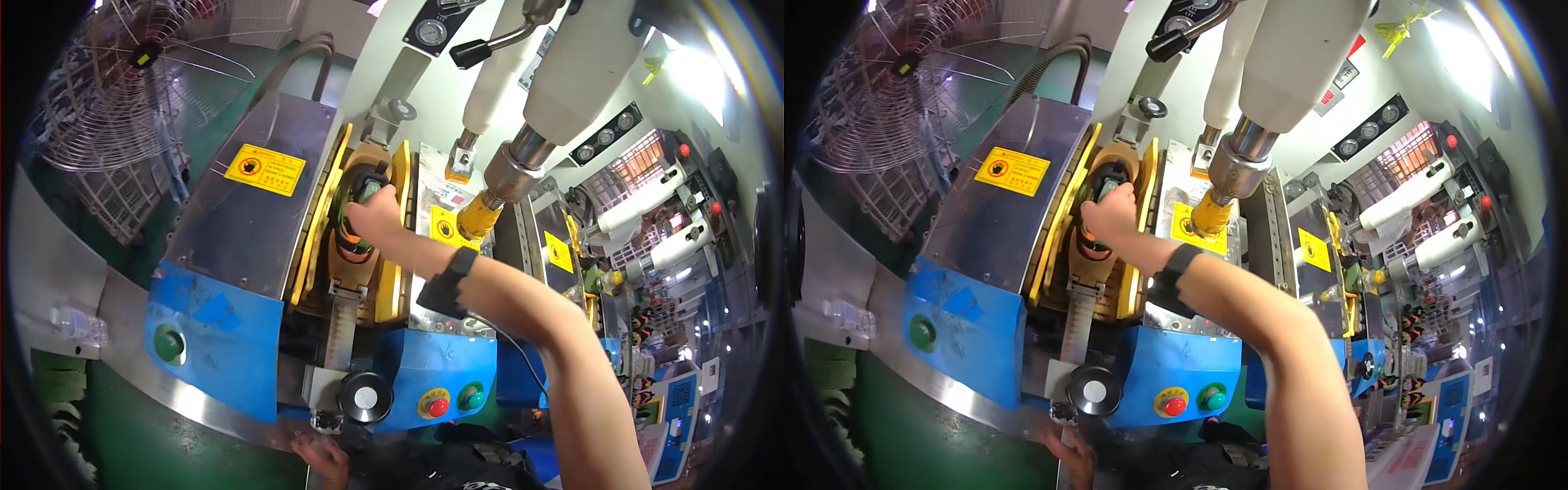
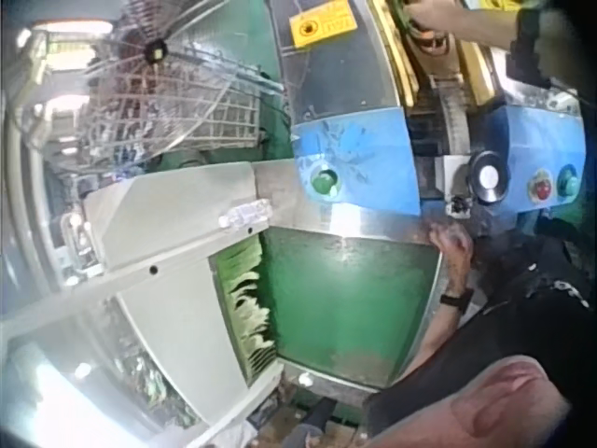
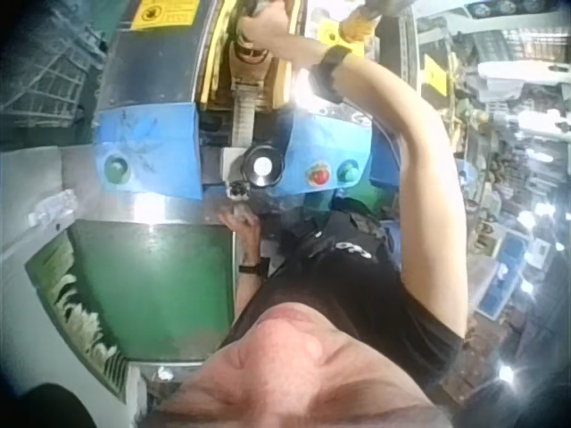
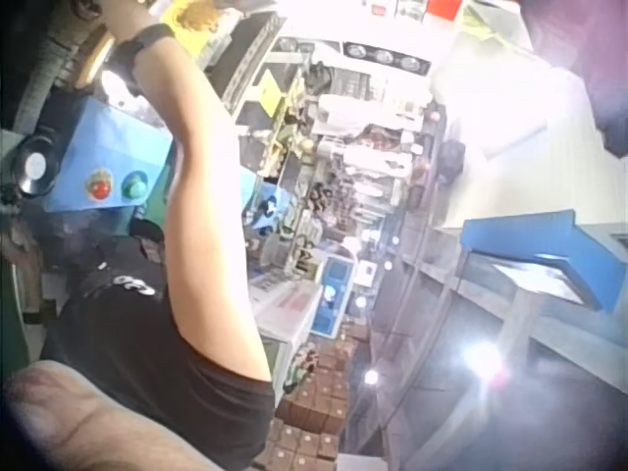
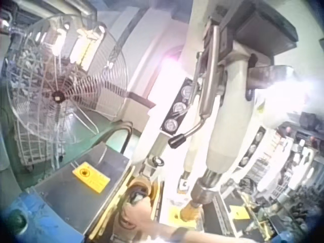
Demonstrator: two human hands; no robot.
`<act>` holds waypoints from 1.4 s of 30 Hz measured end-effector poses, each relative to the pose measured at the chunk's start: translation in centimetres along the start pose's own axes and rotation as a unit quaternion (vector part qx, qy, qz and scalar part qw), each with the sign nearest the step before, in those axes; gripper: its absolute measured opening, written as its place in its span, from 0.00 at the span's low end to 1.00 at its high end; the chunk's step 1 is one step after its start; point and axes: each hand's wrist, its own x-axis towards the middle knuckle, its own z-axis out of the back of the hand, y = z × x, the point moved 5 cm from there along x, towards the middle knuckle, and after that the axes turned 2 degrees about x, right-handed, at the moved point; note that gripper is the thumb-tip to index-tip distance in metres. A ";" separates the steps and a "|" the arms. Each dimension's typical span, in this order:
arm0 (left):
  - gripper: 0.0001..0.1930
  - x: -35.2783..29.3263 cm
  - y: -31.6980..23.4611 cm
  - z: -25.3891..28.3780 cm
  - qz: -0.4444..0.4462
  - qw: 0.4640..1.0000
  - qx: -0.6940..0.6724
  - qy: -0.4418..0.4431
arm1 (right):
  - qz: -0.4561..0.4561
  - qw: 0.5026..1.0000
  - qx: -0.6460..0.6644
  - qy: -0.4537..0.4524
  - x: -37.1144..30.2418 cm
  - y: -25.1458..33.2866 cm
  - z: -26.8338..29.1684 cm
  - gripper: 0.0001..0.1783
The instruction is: Operate a shoe lasting or sole attaching machine to assemble athletic shoes.
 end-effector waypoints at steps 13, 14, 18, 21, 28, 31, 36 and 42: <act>0.21 9.8 -11.5 0.0 -0.121 0.949 -0.044 -0.287 | 0.510 0.819 -0.022 0.262 -23.0 3.1 -0.9 0.34; 0.21 9.8 -11.2 -0.3 -0.099 0.959 -0.035 -0.262 | 0.490 0.825 -0.037 0.278 -22.9 2.8 -1.6 0.34; 0.17 9.5 -11.3 0.6 -0.130 0.956 -0.011 -0.262 | 0.469 0.839 0.010 0.276 -22.7 3.0 0.0 0.33; 0.15 8.2 -11.4 2.7 -0.144 0.964 -0.026 -0.222 | 0.515 0.825 0.064 0.223 -23.9 2.7 5.7 0.34; 0.13 -1.9 -10.4 7.4 -0.098 0.985 0.011 -0.140 | 0.466 0.862 -0.177 0.095 -27.2 -12.5 18.2 0.45; 0.10 -7.2 -10.7 7.0 -0.002 0.991 0.085 -0.107 | 0.417 0.846 -0.248 0.220 -28.2 -17.7 18.4 0.44; 0.12 -15.5 -9.8 4.1 0.033 0.982 0.136 0.127 | 0.457 0.851 0.036 0.255 -35.3 -18.5 19.6 0.37; 0.24 -30.8 -7.7 9.8 0.224 0.896 0.230 0.306 | 0.310 0.690 0.159 0.635 -47.4 -20.0 17.1 0.18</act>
